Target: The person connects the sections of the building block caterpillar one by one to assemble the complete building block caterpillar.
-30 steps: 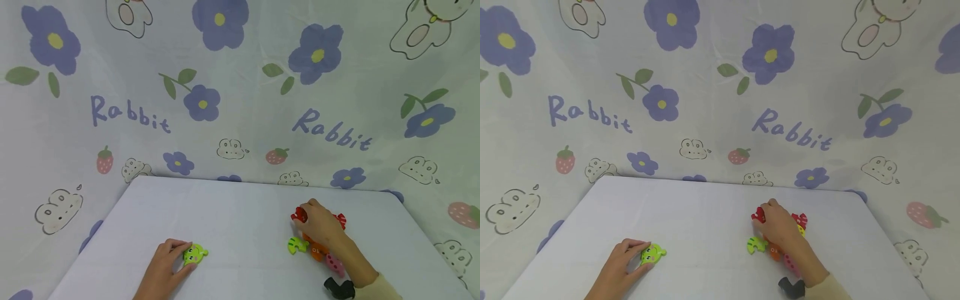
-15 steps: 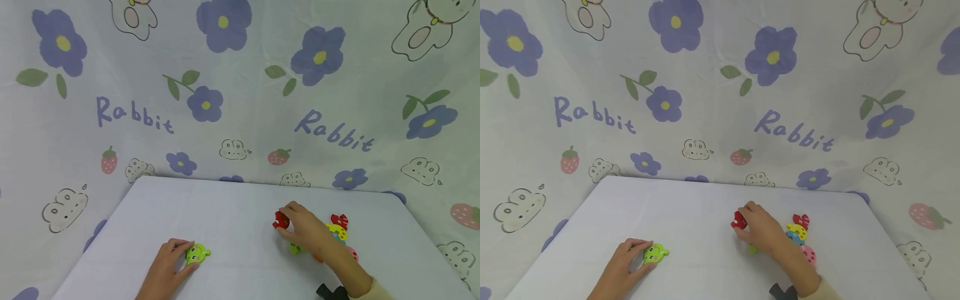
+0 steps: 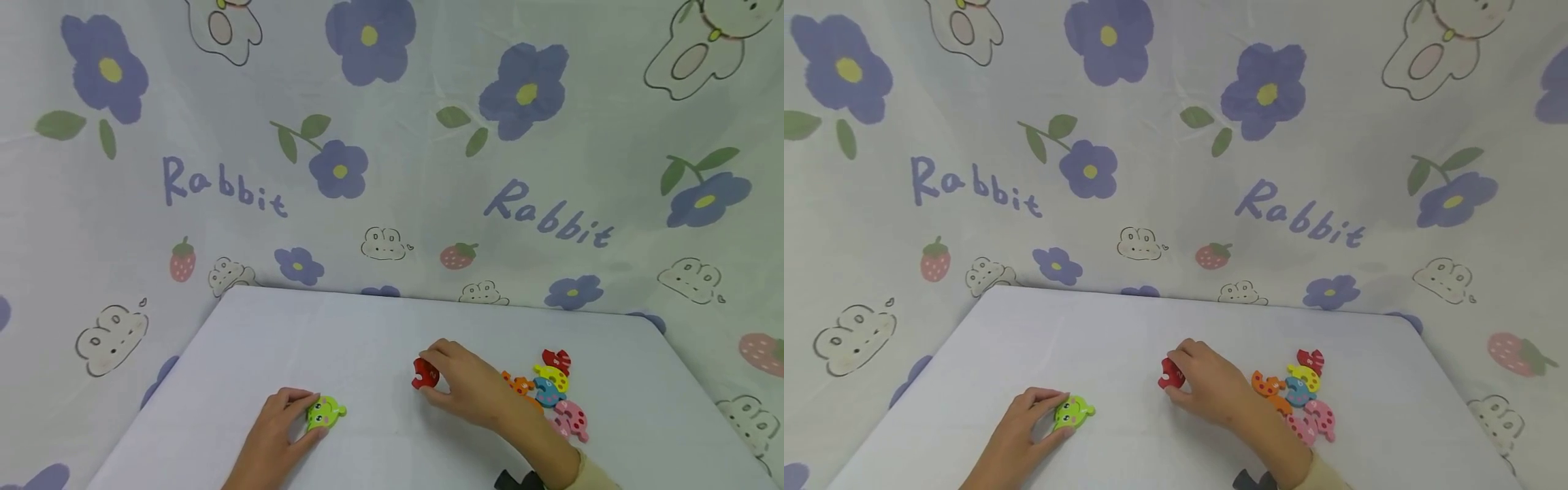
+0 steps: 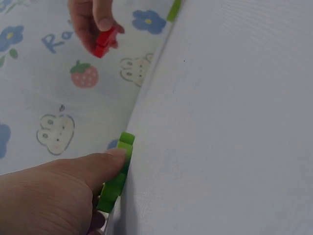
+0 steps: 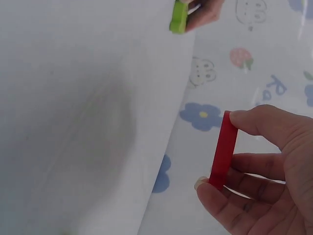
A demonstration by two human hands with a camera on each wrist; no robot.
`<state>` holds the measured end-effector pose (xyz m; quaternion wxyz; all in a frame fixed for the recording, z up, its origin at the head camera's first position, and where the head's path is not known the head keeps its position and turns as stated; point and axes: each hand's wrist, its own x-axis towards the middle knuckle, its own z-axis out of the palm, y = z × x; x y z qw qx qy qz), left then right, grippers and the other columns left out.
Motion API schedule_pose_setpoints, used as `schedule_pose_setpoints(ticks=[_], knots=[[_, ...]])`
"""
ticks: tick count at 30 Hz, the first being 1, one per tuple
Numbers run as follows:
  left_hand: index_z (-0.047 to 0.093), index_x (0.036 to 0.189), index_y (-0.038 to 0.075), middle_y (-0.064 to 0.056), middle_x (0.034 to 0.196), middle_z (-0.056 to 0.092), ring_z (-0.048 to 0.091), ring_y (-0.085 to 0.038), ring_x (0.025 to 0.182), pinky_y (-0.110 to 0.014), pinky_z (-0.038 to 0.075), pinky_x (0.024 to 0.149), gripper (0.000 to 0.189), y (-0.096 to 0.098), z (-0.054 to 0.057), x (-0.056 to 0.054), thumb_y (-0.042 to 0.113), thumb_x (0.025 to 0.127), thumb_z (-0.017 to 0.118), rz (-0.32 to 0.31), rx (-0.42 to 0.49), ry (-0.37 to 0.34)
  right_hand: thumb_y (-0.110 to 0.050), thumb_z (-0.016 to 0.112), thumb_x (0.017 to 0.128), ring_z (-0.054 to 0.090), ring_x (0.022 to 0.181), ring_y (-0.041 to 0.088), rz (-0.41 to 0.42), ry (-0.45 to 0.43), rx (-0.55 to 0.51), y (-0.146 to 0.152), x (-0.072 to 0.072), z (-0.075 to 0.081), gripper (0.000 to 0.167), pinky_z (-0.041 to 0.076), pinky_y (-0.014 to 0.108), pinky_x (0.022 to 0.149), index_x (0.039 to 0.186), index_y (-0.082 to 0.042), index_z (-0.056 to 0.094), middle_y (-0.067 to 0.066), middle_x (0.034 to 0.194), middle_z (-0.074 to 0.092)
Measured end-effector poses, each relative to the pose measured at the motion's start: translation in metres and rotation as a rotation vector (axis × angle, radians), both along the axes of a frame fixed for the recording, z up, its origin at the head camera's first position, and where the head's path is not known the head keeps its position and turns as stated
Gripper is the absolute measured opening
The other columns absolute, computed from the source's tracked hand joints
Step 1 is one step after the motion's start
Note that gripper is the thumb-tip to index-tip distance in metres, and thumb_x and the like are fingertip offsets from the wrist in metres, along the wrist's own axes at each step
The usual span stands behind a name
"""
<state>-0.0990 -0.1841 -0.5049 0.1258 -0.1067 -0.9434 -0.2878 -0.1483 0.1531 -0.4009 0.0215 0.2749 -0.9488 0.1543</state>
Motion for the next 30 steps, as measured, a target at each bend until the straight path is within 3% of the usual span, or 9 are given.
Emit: schedule_pose_setpoints(ticks=[6,14,24,30], knots=[[0.075,0.128,0.011,0.013,0.124,0.058,0.052,-0.007,0.113,-0.04,0.054,0.096,0.056,0.0,0.0,0.0,0.03,0.079,0.094,0.002,-0.002,-0.004,-0.035,0.084,0.09,0.06,0.105,0.012,0.04,-0.049,0.014,-0.015,0.0,-0.003,0.048,0.061,0.026,0.085,0.13,-0.013,0.07,-0.003,0.121,0.065],[0.075,0.127,0.01,0.012,0.124,0.058,0.052,-0.008,0.113,-0.04,0.055,0.096,0.057,0.001,0.001,0.001,0.03,0.078,0.094,0.006,-0.004,0.012,-0.033,0.083,0.091,0.058,0.101,0.007,0.124,-0.035,-0.007,-0.032,0.002,-0.006,0.04,0.058,0.023,0.086,0.125,-0.013,0.072,-0.007,0.116,0.064],[0.076,0.127,0.013,0.014,0.126,0.057,0.051,-0.007,0.113,-0.037,0.053,0.094,0.056,-0.001,0.002,0.002,0.028,0.077,0.095,-0.029,-0.008,0.082,-0.033,0.082,0.092,0.055,0.098,0.004,0.148,-0.059,-0.007,-0.049,0.003,-0.016,0.037,0.056,0.02,0.087,0.123,-0.017,0.073,-0.011,0.112,0.062],[0.076,0.128,0.014,0.015,0.125,0.057,0.052,-0.008,0.114,-0.04,0.055,0.095,0.056,-0.001,0.003,0.002,0.028,0.077,0.095,-0.019,-0.002,0.036,-0.035,0.082,0.091,0.056,0.099,0.004,0.162,-0.063,0.017,-0.062,0.001,-0.025,0.038,0.056,0.018,0.087,0.124,-0.017,0.072,-0.01,0.113,0.064]])
